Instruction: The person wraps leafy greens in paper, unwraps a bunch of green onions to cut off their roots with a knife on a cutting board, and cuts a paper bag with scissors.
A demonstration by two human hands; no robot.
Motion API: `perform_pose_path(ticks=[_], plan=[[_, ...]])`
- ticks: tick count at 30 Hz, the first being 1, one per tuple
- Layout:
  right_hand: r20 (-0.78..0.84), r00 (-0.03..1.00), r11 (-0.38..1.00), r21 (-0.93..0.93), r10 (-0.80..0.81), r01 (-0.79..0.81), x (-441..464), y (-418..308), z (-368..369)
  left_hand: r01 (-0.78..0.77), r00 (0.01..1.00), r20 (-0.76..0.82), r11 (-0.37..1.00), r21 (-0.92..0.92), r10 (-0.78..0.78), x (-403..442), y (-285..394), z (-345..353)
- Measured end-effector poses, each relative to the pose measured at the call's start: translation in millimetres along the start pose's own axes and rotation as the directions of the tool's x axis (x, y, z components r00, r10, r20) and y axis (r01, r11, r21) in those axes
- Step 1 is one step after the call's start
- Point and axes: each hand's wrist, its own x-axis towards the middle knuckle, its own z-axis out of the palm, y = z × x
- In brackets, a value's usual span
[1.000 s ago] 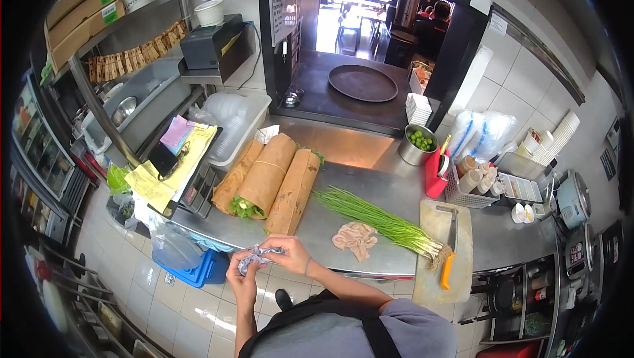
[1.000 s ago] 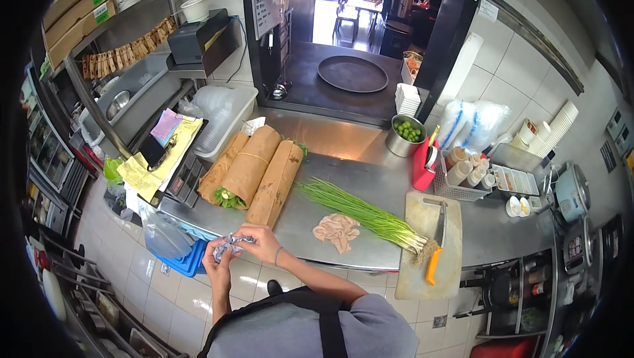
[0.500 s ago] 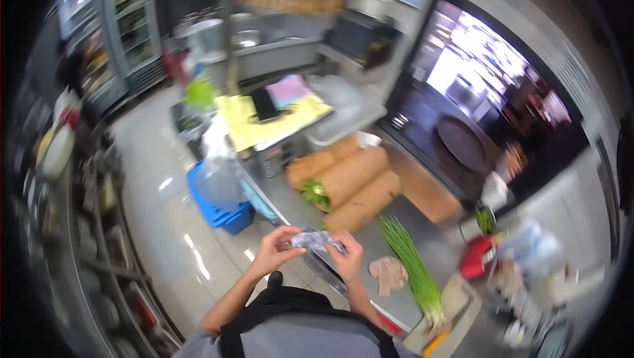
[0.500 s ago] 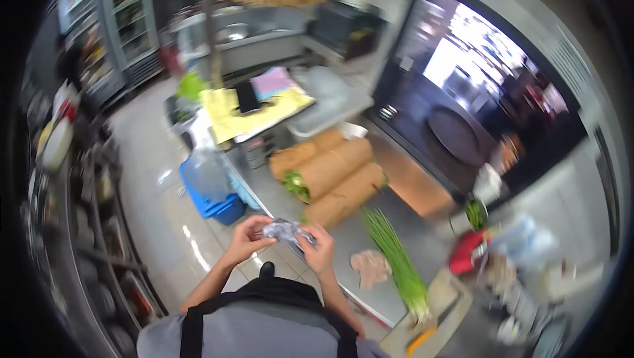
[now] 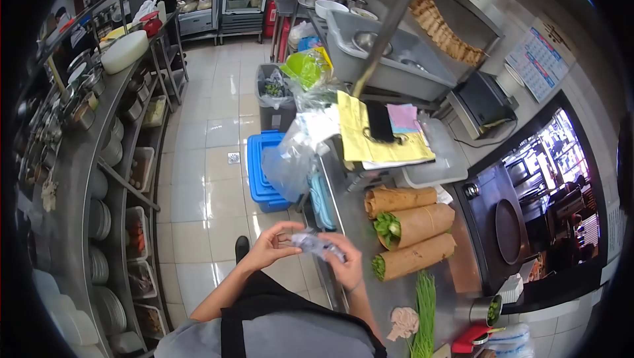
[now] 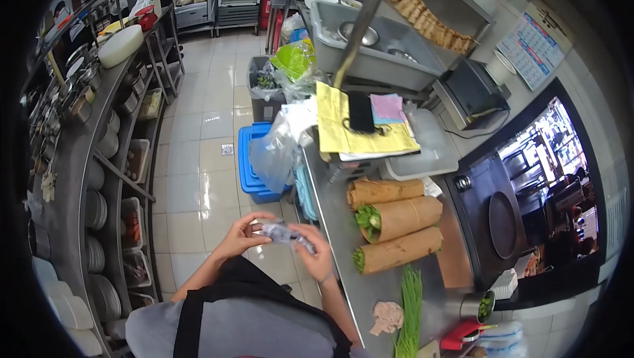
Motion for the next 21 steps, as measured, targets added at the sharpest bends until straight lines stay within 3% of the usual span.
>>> perform_pose_path(ticks=[2,3,4,5,6,7,9,11,12,13,14,15,16,17,18,19,20,21], plan=[[-0.128,0.988,0.991,-0.116,-0.087,0.072,52.3,-26.2,8.0,-0.068,0.992,-0.104,0.997,0.026,0.070,7.7,23.7,-35.5],[-0.230,0.949,0.962,-0.216,-0.217,0.168,81.4,-41.8,13.3,-0.107,0.981,-0.158,0.993,0.042,0.112,13.2,37.2,-54.7],[-0.351,0.870,0.921,-0.301,-0.347,0.247,110.0,-64.8,21.9,-0.095,0.957,-0.259,0.985,0.142,0.130,15.6,51.1,-78.2],[-0.353,0.782,0.845,-0.368,-0.513,0.388,136.3,-81.0,28.3,-0.097,0.934,-0.318,0.973,0.212,0.162,14.6,64.3,-105.2],[-0.409,0.663,0.768,-0.470,-0.627,0.436,161.5,-91.9,37.6,-0.090,0.907,-0.373,0.956,0.280,0.195,10.2,75.5,-135.3],[-0.491,0.486,0.689,-0.459,-0.723,0.560,193.0,-96.6,51.4,-0.080,0.875,-0.424,0.935,0.347,0.233,5.3,85.8,-165.8],[-0.475,0.060,0.384,-0.624,-0.878,0.680,273.0,-97.6,79.3,-0.100,0.763,-0.554,0.907,0.410,0.334,-11.6,102.0,-221.4],[-0.330,0.116,0.331,-0.730,-0.937,0.598,360.7,-60.1,101.7,-0.069,0.603,-0.711,0.911,0.406,0.362,-33.5,114.4,-265.7],[-0.148,0.361,0.326,-0.799,-0.921,0.505,407.4,-42.4,111.3,-0.071,0.546,-0.753,0.916,0.395,0.367,-43.3,121.5,-281.7],[-0.066,0.568,0.338,-0.857,-0.821,0.389,460.0,-2.6,129.1,-0.064,0.490,-0.792,0.921,0.383,0.363,-52.3,128.5,-293.2],[-0.065,0.796,0.427,-0.868,-0.602,0.252,488.0,44.0,154.6,-0.044,0.423,-0.834,0.927,0.372,0.355,-58.1,133.3,-299.9],[-0.073,0.943,0.468,-0.879,-0.323,0.093,508.4,90.2,178.1,-0.012,0.412,-0.846,0.930,0.367,0.339,-62.9,132.4,-308.4],[0.082,0.990,0.488,-0.873,0.115,0.016,511.9,136.6,192.1,0.008,0.402,-0.854,0.931,0.365,0.331,-64.4,129.6,-318.2],[0.210,0.903,0.352,-0.933,0.374,0.072,501.9,163.7,215.0,0.024,0.392,-0.861,0.932,0.363,0.325,-62.3,126.8,-327.6],[0.397,0.840,0.368,-0.893,0.370,0.260,494.7,203.7,238.5,0.082,0.423,-0.864,0.938,0.338,0.274,-58.8,123.1,-333.1],[0.511,0.785,0.573,-0.780,0.349,0.253,464.1,197.1,254.7,0.068,0.445,-0.867,0.957,0.282,0.224,-52.3,115.7,-337.3],[0.638,0.659,0.785,-0.609,0.398,0.116,438.1,185.8,262.5,0.056,0.470,-0.865,0.972,0.227,0.175,-41.6,106.3,-341.0],[0.678,0.661,0.885,-0.463,0.321,0.045,413.6,193.1,278.6,0.044,0.501,-0.855,0.983,0.177,0.132,-28.2,99.7,-343.4]])
